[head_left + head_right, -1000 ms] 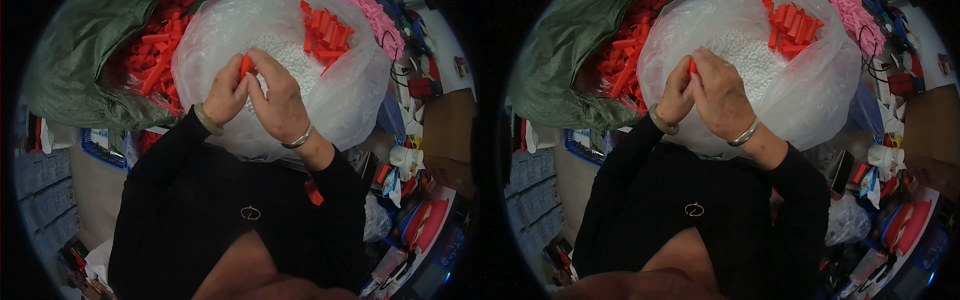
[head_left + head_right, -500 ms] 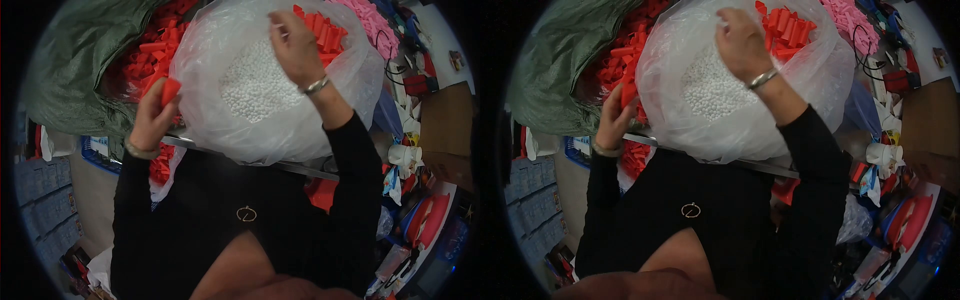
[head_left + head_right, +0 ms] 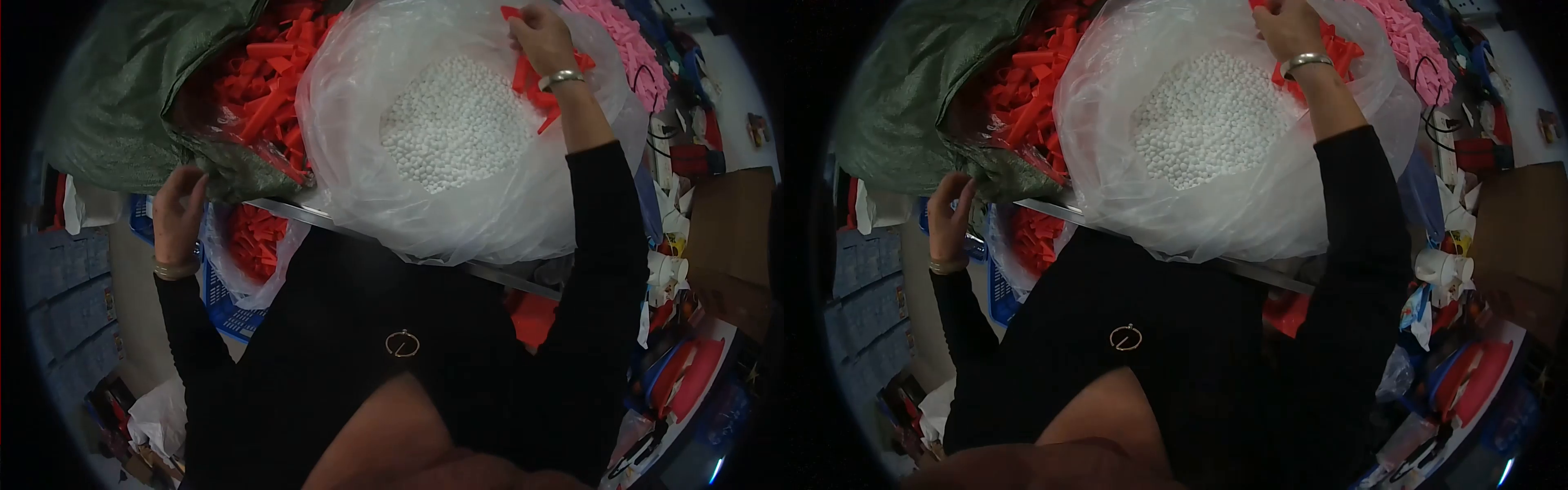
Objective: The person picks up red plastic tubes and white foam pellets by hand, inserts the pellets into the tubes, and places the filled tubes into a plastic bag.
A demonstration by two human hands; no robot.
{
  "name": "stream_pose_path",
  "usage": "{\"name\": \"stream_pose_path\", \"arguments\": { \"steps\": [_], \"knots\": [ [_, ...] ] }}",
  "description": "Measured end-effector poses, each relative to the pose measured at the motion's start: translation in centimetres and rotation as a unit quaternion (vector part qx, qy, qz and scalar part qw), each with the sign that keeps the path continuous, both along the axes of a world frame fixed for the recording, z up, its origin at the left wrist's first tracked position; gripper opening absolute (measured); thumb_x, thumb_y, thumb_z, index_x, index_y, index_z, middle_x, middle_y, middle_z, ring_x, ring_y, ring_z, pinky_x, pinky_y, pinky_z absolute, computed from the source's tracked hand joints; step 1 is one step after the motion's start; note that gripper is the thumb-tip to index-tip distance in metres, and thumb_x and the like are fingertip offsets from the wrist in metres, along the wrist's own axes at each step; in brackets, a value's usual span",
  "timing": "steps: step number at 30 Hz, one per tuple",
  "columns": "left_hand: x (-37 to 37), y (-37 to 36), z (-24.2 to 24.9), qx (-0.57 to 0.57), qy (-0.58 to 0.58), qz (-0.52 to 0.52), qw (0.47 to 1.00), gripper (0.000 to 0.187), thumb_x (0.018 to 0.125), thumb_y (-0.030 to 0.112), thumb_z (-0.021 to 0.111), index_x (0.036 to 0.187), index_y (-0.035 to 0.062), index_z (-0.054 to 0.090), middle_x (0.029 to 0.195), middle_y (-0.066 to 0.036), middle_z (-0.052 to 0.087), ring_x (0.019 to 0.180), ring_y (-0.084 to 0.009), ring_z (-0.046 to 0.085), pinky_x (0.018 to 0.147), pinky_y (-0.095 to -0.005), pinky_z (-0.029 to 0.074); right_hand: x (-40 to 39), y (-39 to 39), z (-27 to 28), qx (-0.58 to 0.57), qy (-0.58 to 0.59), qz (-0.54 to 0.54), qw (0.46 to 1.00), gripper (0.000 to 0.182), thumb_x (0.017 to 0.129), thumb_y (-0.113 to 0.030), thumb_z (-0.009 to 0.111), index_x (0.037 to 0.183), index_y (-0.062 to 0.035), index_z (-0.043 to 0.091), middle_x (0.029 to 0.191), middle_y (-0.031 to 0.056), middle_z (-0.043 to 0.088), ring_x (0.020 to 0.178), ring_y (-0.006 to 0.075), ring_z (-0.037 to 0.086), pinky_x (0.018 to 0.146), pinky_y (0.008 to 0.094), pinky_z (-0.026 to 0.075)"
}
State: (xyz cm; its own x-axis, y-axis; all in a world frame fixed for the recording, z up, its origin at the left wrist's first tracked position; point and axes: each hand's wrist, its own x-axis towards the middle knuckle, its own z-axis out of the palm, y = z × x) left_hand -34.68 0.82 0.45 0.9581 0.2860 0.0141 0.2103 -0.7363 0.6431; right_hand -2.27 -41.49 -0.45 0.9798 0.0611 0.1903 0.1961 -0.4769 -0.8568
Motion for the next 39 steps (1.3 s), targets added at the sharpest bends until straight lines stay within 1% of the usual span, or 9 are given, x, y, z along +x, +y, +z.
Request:
{"name": "stream_pose_path", "arguments": {
  "steps": [4,6,10,14,17,22,28,35,39],
  "knots": [
    [3.0,-3.5,0.8,-0.017,-0.103,-0.016,0.994,0.012,0.09,0.005,0.06,0.1,-0.001,0.06,0.084,-0.007,0.065,0.078,-0.0121,0.061,0.071,-0.0264,0.047,-8.2,1.2,2.5,-0.412,0.048,0.242,0.877,0.018,0.081,-0.009,0.056,0.091,0.0022,0.066,0.094,0.0241,0.067,0.093,0.0354,0.066,0.079,0.0415,0.053],
    [4.3,-5.1,0.7,-0.027,-0.147,-0.081,0.985,0.013,0.088,0.004,0.061,0.099,-0.002,0.061,0.085,-0.009,0.065,0.077,-0.0146,0.062,0.071,-0.028,0.048,-10.0,1.3,0.1,-0.565,0.063,0.213,0.795,0.02,0.081,-0.003,0.05,0.093,0.0042,0.064,0.095,0.0256,0.066,0.094,0.0377,0.065,0.081,0.041,0.053],
    [4.9,-6.2,-0.3,-0.013,-0.141,-0.112,0.984,0.013,0.088,0.003,0.061,0.099,-0.0025,0.061,0.085,-0.01,0.065,0.077,-0.0158,0.062,0.072,-0.028,0.048,-11.6,0.9,-5.2,-0.564,0.089,0.215,0.792,0.021,0.081,-0.002,0.048,0.092,0.0055,0.064,0.097,0.0286,0.064,0.096,0.0406,0.063,0.086,0.0428,0.051],
    [4.7,-6.5,-0.5,-0.033,-0.118,-0.106,0.987,0.013,0.087,0.003,0.062,0.099,-0.0025,0.061,0.085,-0.01,0.065,0.078,-0.0165,0.063,0.073,-0.0279,0.048,-11.0,4.9,-8.2,-0.356,0.143,0.228,0.895,0.024,0.083,-0.007,0.046,0.09,0.0052,0.066,0.099,0.029,0.064,0.097,0.0412,0.062,0.085,0.0436,0.05],
    [5.2,-7.1,-0.3,-0.038,-0.131,-0.119,0.984,0.013,0.087,0.003,0.062,0.099,-0.0025,0.061,0.085,-0.01,0.065,0.078,-0.0159,0.062,0.073,-0.0272,0.048,-11.7,9.0,-8.9,-0.28,0.11,0.213,0.93,0.024,0.085,-0.009,0.047,0.089,0.0056,0.066,0.091,0.0243,0.067,0.087,0.0349,0.066,0.078,0.0403,0.052],
    [6.4,-8.5,0.9,-0.06,-0.153,-0.153,0.974,0.013,0.086,0.001,0.062,0.098,-0.0024,0.062,0.086,-0.009,0.064,0.078,-0.0148,0.062,0.073,-0.0258,0.048,-10.9,9.1,-6.1,0.016,0.332,0.287,0.898,0.025,0.093,-0.02,0.053,0.09,0.0014,0.065,0.07,0.0035,0.064,0.058,0.0094,0.057,0.056,0.0248,0.047],
    [9.1,-12.5,0.7,-0.095,-0.171,-0.237,0.952,0.018,0.082,-0.001,0.065,0.099,-0.0016,0.062,0.089,-0.009,0.062,0.08,-0.0175,0.062,0.074,-0.026,0.049,-12.0,4.2,-1.0,0.107,0.369,0.341,0.858,0.02,0.095,-0.022,0.055,0.089,-0.005,0.063,0.065,-0.0018,0.057,0.054,0.0045,0.049,0.051,0.0188,0.041],
    [12.7,-19.7,-3.9,-0.13,-0.216,-0.375,0.892,0.052,0.077,0.008,0.071,0.124,0.0057,0.049,0.121,-0.015,0.053,0.113,-0.0315,0.052,0.094,-0.0388,0.045,-13.4,1.7,3.2,0.093,0.306,0.406,0.856,0.019,0.096,-0.022,0.056,0.096,-0.0045,0.063,0.066,-0.0035,0.055,0.055,0.0029,0.046,0.05,0.0171,0.036],
    [12.5,-20.7,-4.3,-0.159,-0.181,-0.371,0.897,0.053,0.077,0.006,0.068,0.126,0.0054,0.048,0.124,-0.016,0.051,0.116,-0.0334,0.049,0.096,-0.0399,0.043,-14.0,1.5,5.1,-0.048,0.261,0.359,0.895,0.019,0.092,-0.021,0.058,0.092,-0.0032,0.065,0.068,0.0003,0.059,0.059,0.0064,0.052,0.053,0.021,0.042]
  ]
}}
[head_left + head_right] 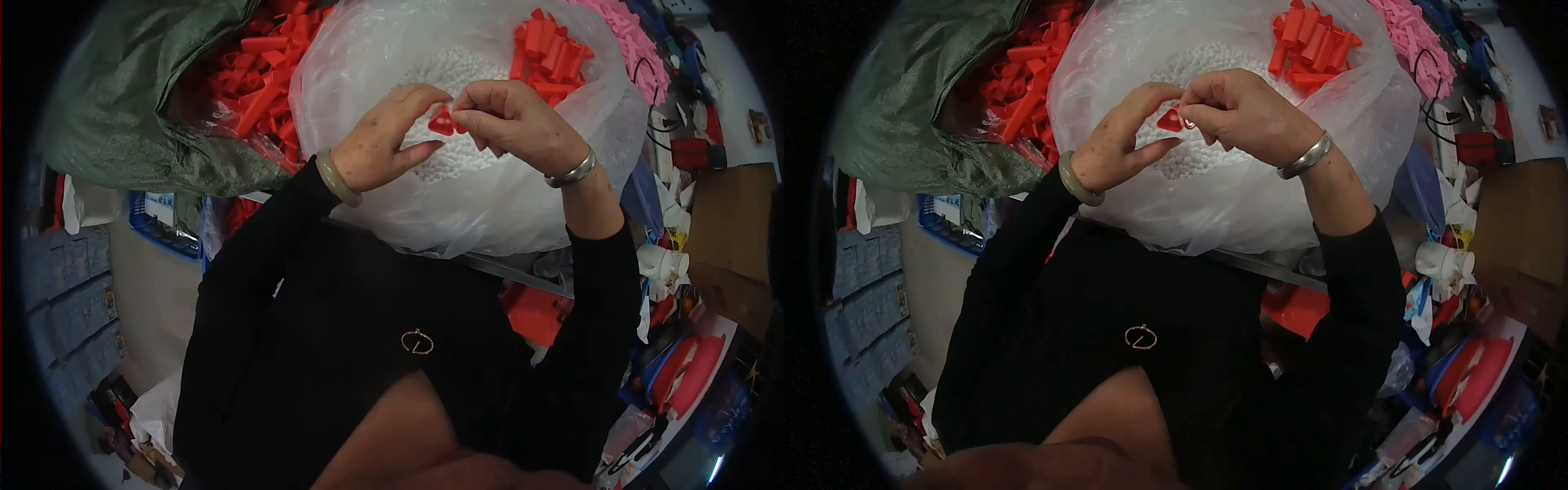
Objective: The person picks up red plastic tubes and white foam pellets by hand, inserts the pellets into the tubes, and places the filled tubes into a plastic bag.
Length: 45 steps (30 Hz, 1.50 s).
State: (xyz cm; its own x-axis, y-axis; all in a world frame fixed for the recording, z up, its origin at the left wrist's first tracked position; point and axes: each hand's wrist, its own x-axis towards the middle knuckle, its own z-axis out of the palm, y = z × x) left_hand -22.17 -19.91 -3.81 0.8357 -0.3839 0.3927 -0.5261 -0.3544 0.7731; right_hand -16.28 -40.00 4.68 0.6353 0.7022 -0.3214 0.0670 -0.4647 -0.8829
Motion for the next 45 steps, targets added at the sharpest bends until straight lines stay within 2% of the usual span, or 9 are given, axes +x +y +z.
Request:
{"name": "stream_pose_path", "arguments": {
  "steps": [7,10,12,16,23,28,33,35,45],
  "knots": [
    [-0.4,1.8,0.3,0.076,-0.066,0.08,0.992,0.049,0.077,-0.001,0.056,0.125,0.0026,0.048,0.121,-0.015,0.052,0.115,-0.0329,0.05,0.098,-0.039,0.042,1.4,0.8,-11.0,-0.308,-0.346,0.025,0.886,0.022,0.081,-0.017,0.058,0.084,0.0045,0.064,0.069,0.0177,0.062,0.063,0.0311,0.061,0.068,0.037,0.051],
    [-0.5,2.3,0.1,0.075,-0.053,0.073,0.993,0.049,0.077,-0.001,0.056,0.125,0.0027,0.047,0.12,-0.015,0.052,0.115,-0.0333,0.05,0.097,-0.039,0.042,1.3,2.2,-14.6,-0.274,-0.41,0.011,0.87,0.021,0.083,-0.015,0.055,0.084,0.0044,0.063,0.07,0.0166,0.063,0.069,0.0294,0.065,0.07,0.0371,0.051],
    [-0.4,2.7,-0.2,0.082,-0.045,0.063,0.994,0.051,0.077,-0.001,0.057,0.126,0.0034,0.046,0.12,-0.016,0.052,0.114,-0.0345,0.05,0.097,-0.0391,0.043,2.1,2.9,-13.4,-0.177,-0.174,-0.041,0.968,0.02,0.087,-0.016,0.055,0.084,0.0025,0.063,0.067,0.0109,0.062,0.06,0.0213,0.062,0.061,0.0333,0.05],
    [-0.2,2.4,-0.5,0.081,-0.021,0.051,0.995,0.053,0.077,0.001,0.06,0.128,0.004,0.045,0.12,-0.017,0.052,0.113,-0.0352,0.05,0.096,-0.0396,0.043,2.2,1.3,-6.5,-0.049,0.042,-0.027,0.998,0.025,0.089,-0.024,0.059,0.089,-0.0001,0.065,0.063,0.001,0.057,0.054,0.0073,0.05,0.052,0.0225,0.043],
    [0.6,-0.5,-1.4,0.017,0.029,-0.012,0.999,0.033,0.084,0.009,0.062,0.115,0.003,0.049,0.109,-0.016,0.055,0.098,-0.0326,0.055,0.084,-0.0386,0.046,0.4,0.0,-2.2,0.043,0.075,-0.007,0.996,0.017,0.091,-0.022,0.062,0.087,-0.0049,0.065,0.066,-0.0018,0.057,0.055,0.0057,0.05,0.052,0.0201,0.042],
    [-0.1,-1.3,-0.9,-0.009,0.146,-0.001,0.989,0.016,0.088,0.009,0.058,0.1,0.0019,0.05,0.088,-0.016,0.058,0.076,-0.0302,0.055,0.07,-0.037,0.045,-2.4,0.6,-3.0,0.076,-0.21,-0.152,0.963,0.018,0.089,-0.013,0.063,0.098,0.0023,0.065,0.078,0.0053,0.067,0.07,0.01,0.061,0.065,0.0227,0.049],
    [-0.1,-2.1,-1.0,-0.171,0.061,0.083,0.98,0.014,0.085,-0.001,0.051,0.099,0.0004,0.049,0.081,-0.017,0.056,0.072,-0.0329,0.055,0.067,-0.0359,0.044,-6.3,3.6,-3.5,0.077,-0.416,-0.154,0.893,0.029,0.085,-0.003,0.06,0.112,0.0055,0.059,0.106,0.0212,0.064,0.093,0.0322,0.064,0.082,0.0365,0.051],
    [-0.4,-2.2,-0.5,-0.176,0.063,0.09,0.978,0.015,0.084,-0.002,0.051,0.099,0.0,0.049,0.08,-0.018,0.056,0.072,-0.0338,0.055,0.067,-0.0361,0.045,-7.1,4.7,-4.3,0.066,-0.552,-0.191,0.809,0.04,0.083,0.0,0.06,0.121,0.0082,0.053,0.116,0.0244,0.059,0.1,0.0351,0.061,0.088,0.0384,0.049],
    [-4.4,6.8,3.9,-0.012,0.068,0.186,0.98,0.021,0.082,0.002,0.061,0.101,-0.0005,0.053,0.079,-0.017,0.056,0.067,-0.0244,0.055,0.065,-0.0316,0.046,-2.9,3.6,-3.9,0.114,-0.478,-0.114,0.863,0.039,0.083,-0.006,0.06,0.121,0.004,0.052,0.114,0.0236,0.058,0.105,0.0372,0.057,0.09,0.0395,0.047]
  ]
}}
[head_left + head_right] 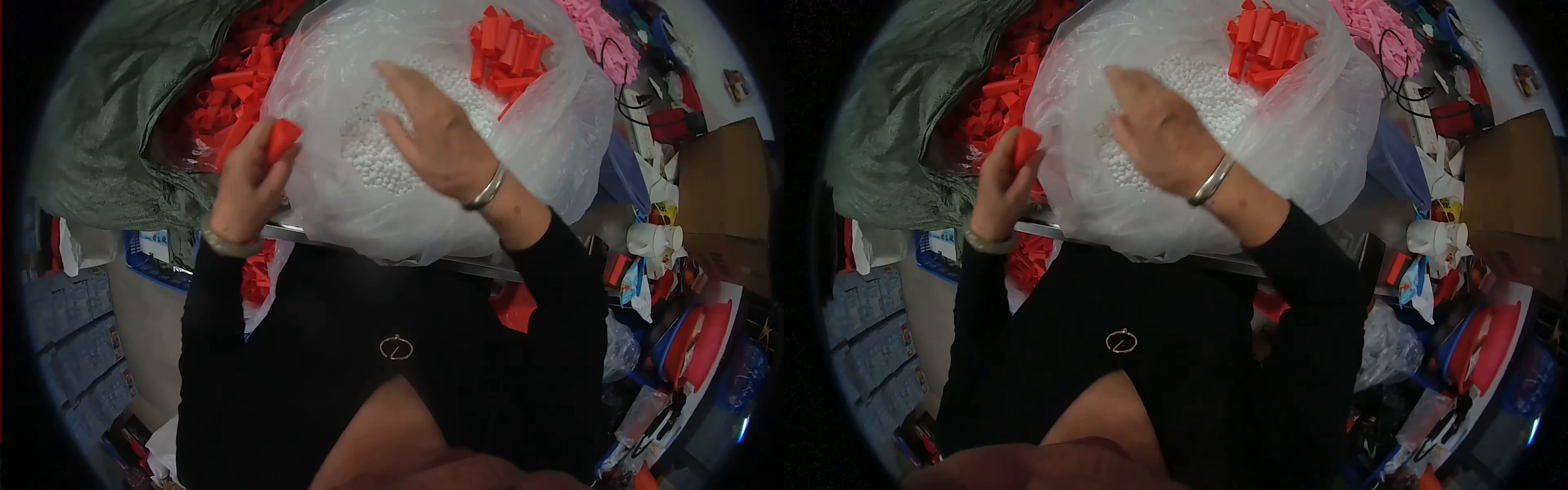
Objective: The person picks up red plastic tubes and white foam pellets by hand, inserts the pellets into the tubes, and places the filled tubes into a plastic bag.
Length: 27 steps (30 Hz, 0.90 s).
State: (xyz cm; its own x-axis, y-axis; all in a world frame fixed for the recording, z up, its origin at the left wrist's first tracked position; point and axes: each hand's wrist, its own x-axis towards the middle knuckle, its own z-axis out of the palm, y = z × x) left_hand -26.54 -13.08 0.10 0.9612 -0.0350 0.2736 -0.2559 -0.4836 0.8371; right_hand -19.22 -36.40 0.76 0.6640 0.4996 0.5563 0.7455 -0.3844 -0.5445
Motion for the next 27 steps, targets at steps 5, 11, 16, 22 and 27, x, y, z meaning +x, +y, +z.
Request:
{"name": "stream_pose_path", "arguments": {
  "steps": [5,11,16,22,27],
  "knots": [
    [-7.5,11.5,1.4,0.382,0.122,0.036,0.916,0.029,0.08,0.01,0.069,0.105,0.0002,0.059,0.091,-0.016,0.063,0.082,-0.0313,0.061,0.074,-0.0385,0.049,14.3,-8.9,0.2,-0.198,-0.057,-0.239,0.949,0.027,0.088,-0.021,0.055,0.104,-0.0024,0.065,0.106,0.0205,0.063,0.101,0.0357,0.06,0.088,0.0419,0.047],
    [-9.0,13.0,0.5,0.382,0.048,0.114,0.916,0.03,0.08,0.009,0.07,0.107,-0.0001,0.06,0.096,-0.015,0.064,0.089,-0.0329,0.063,0.079,-0.039,0.049,29.1,-13.1,-7.6,-0.228,-0.002,-0.356,0.906,0.032,0.085,-0.024,0.055,0.11,-0.0063,0.067,0.112,0.0197,0.065,0.105,0.0339,0.062,0.093,0.0402,0.047],
    [-6.6,10.1,2.5,0.23,0.106,0.12,0.96,0.025,0.082,0.007,0.067,0.105,-0.0015,0.061,0.095,-0.014,0.065,0.089,-0.0261,0.065,0.078,-0.0343,0.049,25.7,-9.3,-5.3,-0.207,0.156,-0.305,0.916,0.03,0.086,-0.026,0.057,0.106,-0.0064,0.069,0.097,0.0153,0.07,0.092,0.0294,0.067,0.088,0.0367,0.051],
    [-3.8,8.1,2.2,0.182,0.021,0.085,0.979,0.018,0.083,0.003,0.064,0.1,-0.0025,0.062,0.091,-0.012,0.065,0.085,-0.0225,0.065,0.076,-0.0315,0.049,17.4,-6.4,-2.4,-0.165,0.07,-0.139,0.974,0.022,0.085,-0.02,0.06,0.096,-0.0017,0.066,0.076,0.0138,0.067,0.072,0.0247,0.067,0.067,0.0351,0.051],
    [-1.8,4.3,1.5,0.155,0.014,0.015,0.988,0.017,0.084,0.003,0.064,0.099,-0.0023,0.062,0.091,-0.012,0.064,0.083,-0.0206,0.065,0.074,-0.0304,0.049,7.2,-2.9,-2.0,-0.276,0.027,-0.123,0.953,0.018,0.082,-0.005,0.052,0.098,0.0013,0.058,0.081,0.0236,0.066,0.08,0.0393,0.065,0.071,0.0428,0.053]
  ]
}}
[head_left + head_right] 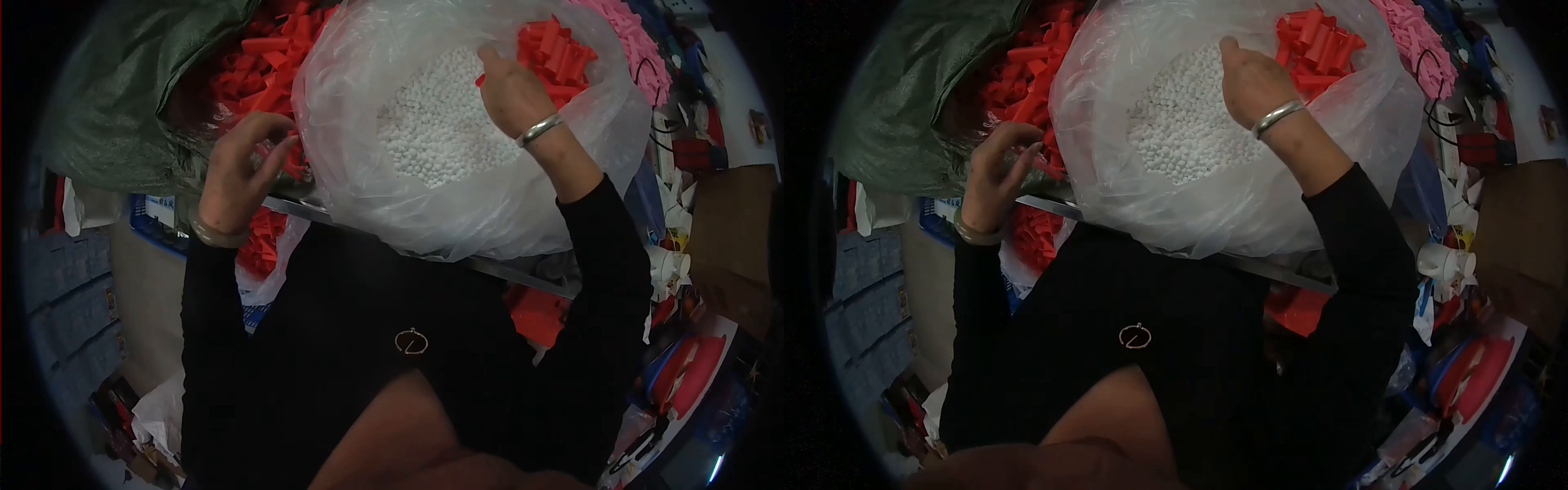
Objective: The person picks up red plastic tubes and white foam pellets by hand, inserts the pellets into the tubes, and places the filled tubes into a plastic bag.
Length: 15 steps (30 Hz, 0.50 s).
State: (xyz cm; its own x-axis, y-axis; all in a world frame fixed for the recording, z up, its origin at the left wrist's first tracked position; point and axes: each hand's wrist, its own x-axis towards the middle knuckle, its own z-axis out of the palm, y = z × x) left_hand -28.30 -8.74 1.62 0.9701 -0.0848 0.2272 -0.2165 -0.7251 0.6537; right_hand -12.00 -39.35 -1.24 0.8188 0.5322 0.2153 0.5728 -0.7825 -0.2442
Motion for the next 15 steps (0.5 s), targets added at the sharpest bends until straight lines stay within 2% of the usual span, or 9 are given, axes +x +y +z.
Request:
{"name": "stream_pose_path", "arguments": {
  "steps": [2,6,8,9,11,12,14,15],
  "knots": [
    [0.3,-1.0,-0.3,-0.026,0.018,-0.029,0.999,0.016,0.084,0.002,0.065,0.099,-0.0018,0.062,0.091,-0.011,0.063,0.081,-0.0199,0.065,0.072,-0.0299,0.05,-1.4,0.2,-1.6,-0.172,0.05,-0.047,0.983,0.018,0.082,-0.003,0.051,0.099,0.0033,0.056,0.084,0.0266,0.066,0.087,0.0374,0.066,0.075,0.0415,0.054],
    [0.5,-1.0,-1.1,-0.009,-0.004,-0.054,0.998,0.016,0.083,0.001,0.064,0.099,-0.0016,0.062,0.09,-0.011,0.062,0.08,-0.0203,0.065,0.07,-0.0295,0.051,-0.3,0.6,-5.4,-0.218,0.1,-0.104,0.965,0.017,0.082,-0.003,0.053,0.096,0.0049,0.057,0.089,0.0284,0.065,0.092,0.0359,0.066,0.075,0.0425,0.055],
    [0.5,-0.8,-1.5,-0.035,-0.013,-0.058,0.998,0.015,0.084,0.001,0.064,0.099,-0.0015,0.062,0.089,-0.01,0.062,0.079,-0.0199,0.064,0.069,-0.0292,0.051,0.6,1.6,-7.1,-0.116,0.125,-0.086,0.982,0.018,0.083,-0.003,0.051,0.098,0.0036,0.058,0.095,0.0269,0.065,0.092,0.036,0.066,0.076,0.0417,0.054],
    [0.6,-0.8,-1.4,-0.034,-0.012,-0.056,0.998,0.015,0.084,0.001,0.064,0.099,-0.0015,0.062,0.089,-0.01,0.062,0.079,-0.0199,0.064,0.069,-0.0292,0.051,0.6,2.3,-7.8,-0.116,0.126,-0.084,0.982,0.018,0.083,-0.003,0.051,0.098,0.0036,0.058,0.095,0.0269,0.065,0.092,0.036,0.066,0.076,0.0417,0.054],
    [0.7,-1.2,-0.8,-0.037,0.003,-0.046,0.998,0.014,0.084,0.002,0.064,0.097,-0.0014,0.062,0.087,-0.009,0.062,0.079,-0.0186,0.064,0.068,-0.0281,0.05,0.1,4.2,-8.9,0.034,0.14,0.01,0.989,0.018,0.085,-0.005,0.049,0.098,0.0025,0.059,0.098,0.0235,0.066,0.087,0.0364,0.066,0.075,0.0405,0.053],
    [0.9,-1.5,-0.6,-0.035,0.005,-0.047,0.998,0.014,0.084,0.002,0.064,0.097,-0.0014,0.062,0.087,-0.009,0.062,0.079,-0.0186,0.064,0.068,-0.0281,0.05,-0.3,4.9,-9.0,0.035,0.141,0.01,0.989,0.018,0.085,-0.005,0.049,0.098,0.0025,0.059,0.098,0.0235,0.066,0.087,0.0364,0.066,0.075,0.0405,0.053],
    [1.4,-2.1,-0.4,-0.05,0.004,-0.044,0.998,0.013,0.084,0.001,0.064,0.096,-0.0008,0.062,0.085,-0.008,0.062,0.077,-0.0179,0.063,0.066,-0.0267,0.049,-1.1,6.0,-8.2,0.144,0.255,0.087,0.952,0.019,0.085,-0.011,0.054,0.097,0.0025,0.059,0.09,0.0184,0.065,0.081,0.0295,0.064,0.075,0.0377,0.05],
    [1.7,-2.4,-0.5,-0.049,0.006,-0.042,0.998,0.013,0.084,0.001,0.064,0.096,-0.0008,0.062,0.085,-0.008,0.062,0.077,-0.0179,0.063,0.066,-0.0267,0.049,-1.1,5.9,-7.3,0.181,0.349,0.073,0.917,0.023,0.089,-0.013,0.051,0.104,0.0023,0.059,0.085,0.0139,0.066,0.07,0.0231,0.064,0.069,0.0339,0.051]
  ]
}}
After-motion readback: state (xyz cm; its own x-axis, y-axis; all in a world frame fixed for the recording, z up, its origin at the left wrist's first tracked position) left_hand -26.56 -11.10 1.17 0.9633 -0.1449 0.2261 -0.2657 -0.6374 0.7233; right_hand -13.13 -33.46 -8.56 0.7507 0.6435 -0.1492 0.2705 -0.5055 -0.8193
